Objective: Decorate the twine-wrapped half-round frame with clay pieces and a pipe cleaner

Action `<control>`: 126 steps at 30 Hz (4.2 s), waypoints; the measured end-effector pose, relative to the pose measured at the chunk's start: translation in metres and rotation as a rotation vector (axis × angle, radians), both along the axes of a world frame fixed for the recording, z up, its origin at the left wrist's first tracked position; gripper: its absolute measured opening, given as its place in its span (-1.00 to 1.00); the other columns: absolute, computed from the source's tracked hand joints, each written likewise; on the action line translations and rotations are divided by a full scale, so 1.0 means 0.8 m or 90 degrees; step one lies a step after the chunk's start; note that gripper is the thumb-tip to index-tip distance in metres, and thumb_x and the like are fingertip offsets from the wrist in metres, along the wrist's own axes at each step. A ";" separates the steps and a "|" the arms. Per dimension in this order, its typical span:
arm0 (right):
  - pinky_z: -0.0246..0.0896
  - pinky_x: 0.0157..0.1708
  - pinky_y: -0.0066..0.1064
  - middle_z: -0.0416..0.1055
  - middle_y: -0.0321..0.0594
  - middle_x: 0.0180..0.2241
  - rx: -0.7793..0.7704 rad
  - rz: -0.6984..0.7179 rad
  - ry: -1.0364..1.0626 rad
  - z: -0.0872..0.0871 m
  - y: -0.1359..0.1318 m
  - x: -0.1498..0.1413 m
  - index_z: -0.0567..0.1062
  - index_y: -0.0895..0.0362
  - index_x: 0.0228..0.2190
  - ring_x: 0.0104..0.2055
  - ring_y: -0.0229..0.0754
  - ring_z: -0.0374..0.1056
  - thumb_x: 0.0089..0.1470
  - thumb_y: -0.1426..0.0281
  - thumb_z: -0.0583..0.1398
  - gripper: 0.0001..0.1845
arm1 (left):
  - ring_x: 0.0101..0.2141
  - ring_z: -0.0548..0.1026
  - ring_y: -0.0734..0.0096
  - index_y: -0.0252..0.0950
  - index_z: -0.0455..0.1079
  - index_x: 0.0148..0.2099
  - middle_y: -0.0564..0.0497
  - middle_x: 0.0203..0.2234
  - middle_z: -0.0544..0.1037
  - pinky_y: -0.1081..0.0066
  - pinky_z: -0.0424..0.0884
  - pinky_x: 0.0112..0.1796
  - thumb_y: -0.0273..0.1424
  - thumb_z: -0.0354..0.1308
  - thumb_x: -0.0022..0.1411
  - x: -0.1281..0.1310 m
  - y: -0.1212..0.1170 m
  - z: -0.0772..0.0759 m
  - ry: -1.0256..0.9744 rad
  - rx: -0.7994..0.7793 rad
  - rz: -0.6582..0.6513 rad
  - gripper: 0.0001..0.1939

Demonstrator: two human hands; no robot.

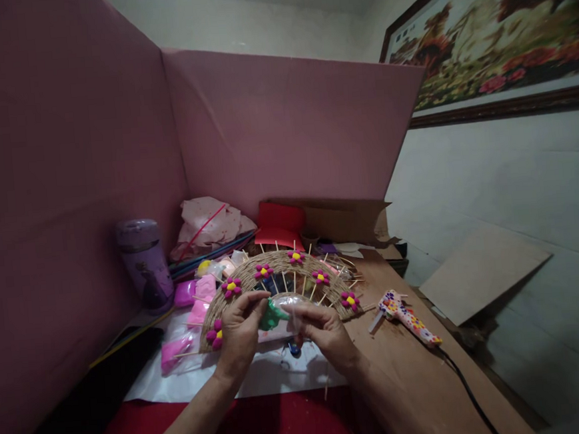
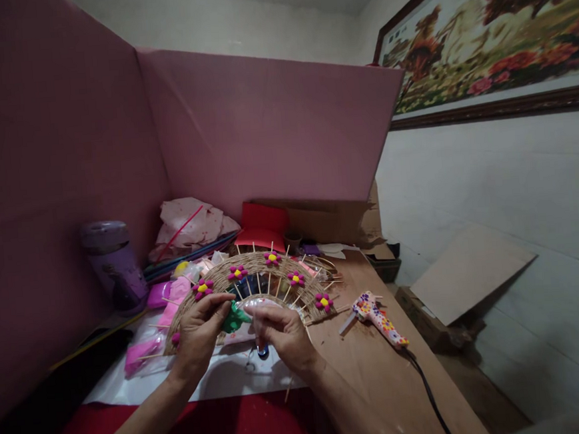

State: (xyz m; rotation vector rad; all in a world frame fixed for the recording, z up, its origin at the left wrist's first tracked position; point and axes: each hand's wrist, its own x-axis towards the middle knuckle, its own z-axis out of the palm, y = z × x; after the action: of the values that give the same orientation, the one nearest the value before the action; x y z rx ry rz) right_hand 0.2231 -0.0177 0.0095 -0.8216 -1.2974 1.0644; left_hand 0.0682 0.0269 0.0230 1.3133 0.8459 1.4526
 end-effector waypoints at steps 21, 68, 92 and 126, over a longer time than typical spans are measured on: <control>0.14 -0.69 -0.51 0.39 -0.30 -0.58 0.019 -0.083 -0.096 -0.003 0.002 -0.003 0.63 0.11 -0.35 -0.66 -0.36 0.19 -0.14 0.43 0.30 -0.79 | -0.48 0.42 0.51 -0.36 0.49 -0.36 0.03 -0.51 0.52 0.55 0.34 -0.46 -0.33 0.25 0.00 0.004 -0.002 -0.004 0.034 -0.037 -0.068 -0.82; 0.23 -0.53 -0.51 0.36 -0.20 -0.30 0.090 -0.129 -0.073 -0.007 0.000 -0.006 0.59 0.06 -0.41 -0.31 -0.21 0.31 -0.10 0.39 0.31 -0.89 | -0.58 0.29 0.63 -0.33 0.30 -0.43 0.15 -0.58 0.37 0.61 0.24 -0.56 -0.48 0.26 -0.13 0.011 -0.012 -0.001 -0.035 -0.099 -0.204 -0.81; 0.30 -0.22 -0.30 0.44 -0.17 -0.24 0.142 -0.156 -0.142 0.003 -0.004 -0.004 0.57 0.03 -0.30 -0.15 -0.09 0.36 0.00 0.42 0.25 -0.84 | -0.54 0.43 0.52 -0.28 0.32 -0.25 0.12 -0.48 0.45 0.45 0.44 -0.50 -0.33 0.33 -0.05 0.006 -0.018 0.007 -0.067 -0.194 -0.266 -0.68; 0.21 -0.07 -0.29 0.46 -0.20 -0.18 0.179 -0.175 -0.252 0.001 -0.005 -0.004 0.51 0.07 -0.33 -0.06 -0.09 0.32 -0.05 0.63 0.15 -0.72 | -0.57 0.41 0.51 -0.30 0.29 -0.28 0.12 -0.52 0.44 0.43 0.45 -0.54 -0.32 0.35 -0.12 0.009 -0.018 0.003 -0.074 -0.204 -0.214 -0.62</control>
State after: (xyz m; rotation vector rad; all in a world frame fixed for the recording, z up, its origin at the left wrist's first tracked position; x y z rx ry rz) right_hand 0.2198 -0.0219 0.0103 -0.9900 -1.5667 0.4991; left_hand 0.0758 0.0125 0.0256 1.0593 0.7074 1.0687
